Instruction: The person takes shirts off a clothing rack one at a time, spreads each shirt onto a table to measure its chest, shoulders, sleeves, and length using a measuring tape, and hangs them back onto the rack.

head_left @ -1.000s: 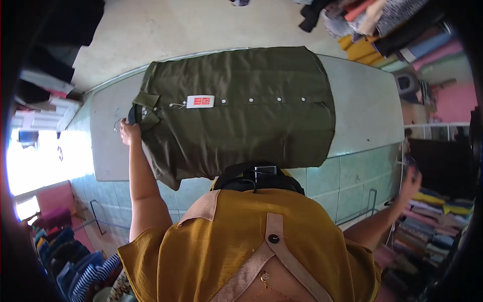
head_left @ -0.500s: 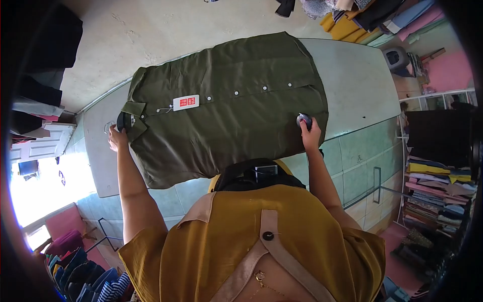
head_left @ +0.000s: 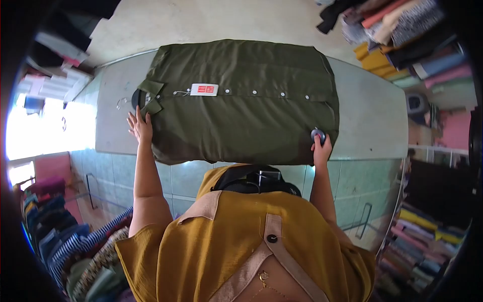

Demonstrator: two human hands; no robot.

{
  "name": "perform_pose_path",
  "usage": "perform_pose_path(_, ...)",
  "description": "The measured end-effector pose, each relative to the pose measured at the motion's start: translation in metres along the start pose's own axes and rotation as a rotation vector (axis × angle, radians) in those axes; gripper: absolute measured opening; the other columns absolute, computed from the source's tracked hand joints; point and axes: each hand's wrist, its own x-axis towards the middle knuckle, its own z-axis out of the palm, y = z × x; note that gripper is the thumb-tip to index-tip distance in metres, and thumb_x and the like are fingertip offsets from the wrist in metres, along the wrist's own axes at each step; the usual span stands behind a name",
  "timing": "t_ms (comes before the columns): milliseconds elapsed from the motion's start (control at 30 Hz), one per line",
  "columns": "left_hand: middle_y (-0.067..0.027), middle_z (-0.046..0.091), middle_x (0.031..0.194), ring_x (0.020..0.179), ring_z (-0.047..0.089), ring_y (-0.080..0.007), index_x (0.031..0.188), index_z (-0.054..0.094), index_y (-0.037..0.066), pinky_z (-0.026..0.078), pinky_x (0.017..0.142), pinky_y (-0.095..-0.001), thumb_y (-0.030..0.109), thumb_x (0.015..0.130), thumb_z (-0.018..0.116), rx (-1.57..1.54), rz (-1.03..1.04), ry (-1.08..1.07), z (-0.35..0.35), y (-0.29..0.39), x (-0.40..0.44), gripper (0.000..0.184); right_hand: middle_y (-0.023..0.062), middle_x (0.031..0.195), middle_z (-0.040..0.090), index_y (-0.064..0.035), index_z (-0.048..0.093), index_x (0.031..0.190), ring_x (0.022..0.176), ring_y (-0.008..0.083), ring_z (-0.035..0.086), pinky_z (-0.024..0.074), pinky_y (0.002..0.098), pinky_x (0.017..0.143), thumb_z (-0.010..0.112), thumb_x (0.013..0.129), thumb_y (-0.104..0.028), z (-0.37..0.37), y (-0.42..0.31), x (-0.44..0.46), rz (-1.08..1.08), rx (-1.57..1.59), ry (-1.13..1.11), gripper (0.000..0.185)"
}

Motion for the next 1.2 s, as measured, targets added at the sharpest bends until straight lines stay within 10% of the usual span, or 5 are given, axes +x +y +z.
perform_pose_path(167,-0.0164,0.042,0.134,0.123,0.039,-0.0357,0.126,0.05,0.015,0.032,0.1,-0.0432,0.02,0.085,0.057,-0.282,0.379,0.259,-0.042,0.026,-0.047,0.042,0.0078,0.079,0.061,0.0029,0.055,0.096,0.051,0.0137,0.057,0.0466,0.024,0.046,0.059,0.084,-0.013,-0.011,0.007,0.01,0.186,0.301,-0.105,0.02)
perform_pose_path(367,-0.0042,0.062,0.109,0.097,0.055,-0.0101,0.12,0.054,0.002,0.043,0.085,-0.0238,0.008,0.089,0.05,-1.044,0.351,-0.62,-0.069,0.094,-0.101,0.031,0.0091,0.083,0.062,0.003,0.054,0.099,0.059,0.0137,0.061,0.0491,0.0249,0.059,0.064,0.081,-0.011,0.058,-0.086,-0.033,0.099,0.2,-0.601,0.025)
perform_pose_path(600,-0.0051,0.061,0.099,0.089,0.059,-0.0114,0.114,0.057,0.0,0.05,0.082,-0.0261,0.021,0.093,0.051,-1.404,0.022,-1.359,-0.088,0.127,-0.1,0.03,0.0072,0.081,0.063,-0.0026,0.057,0.097,0.066,0.0152,0.061,0.0479,0.0271,0.065,0.068,0.075,-0.009,0.194,-0.15,-0.088,-0.289,-0.023,-0.766,0.025)
perform_pose_path(900,-0.0007,0.063,0.078,0.07,0.059,-0.0086,0.094,0.066,0.003,0.05,0.063,-0.0198,0.015,0.085,0.064,-1.41,-0.23,-1.145,-0.048,0.049,-0.022,0.016,0.0116,0.083,0.065,-0.0104,0.056,0.094,0.076,0.0324,0.062,0.0482,0.0415,0.063,0.068,0.075,-0.017,0.318,-0.177,-0.113,-0.565,-0.396,-0.807,0.024)
perform_pose_path(1200,-0.0028,0.066,0.077,0.08,0.061,-0.0242,0.08,0.069,0.016,0.049,0.068,-0.0366,0.024,0.074,0.068,-0.394,0.108,-0.244,-0.04,-0.009,0.088,0.01,0.0087,0.089,0.063,-0.009,0.056,0.094,0.083,0.0292,0.061,0.0486,0.0409,0.069,0.068,0.074,-0.02,0.374,-0.167,-0.088,-0.556,-0.633,-0.622,0.026)
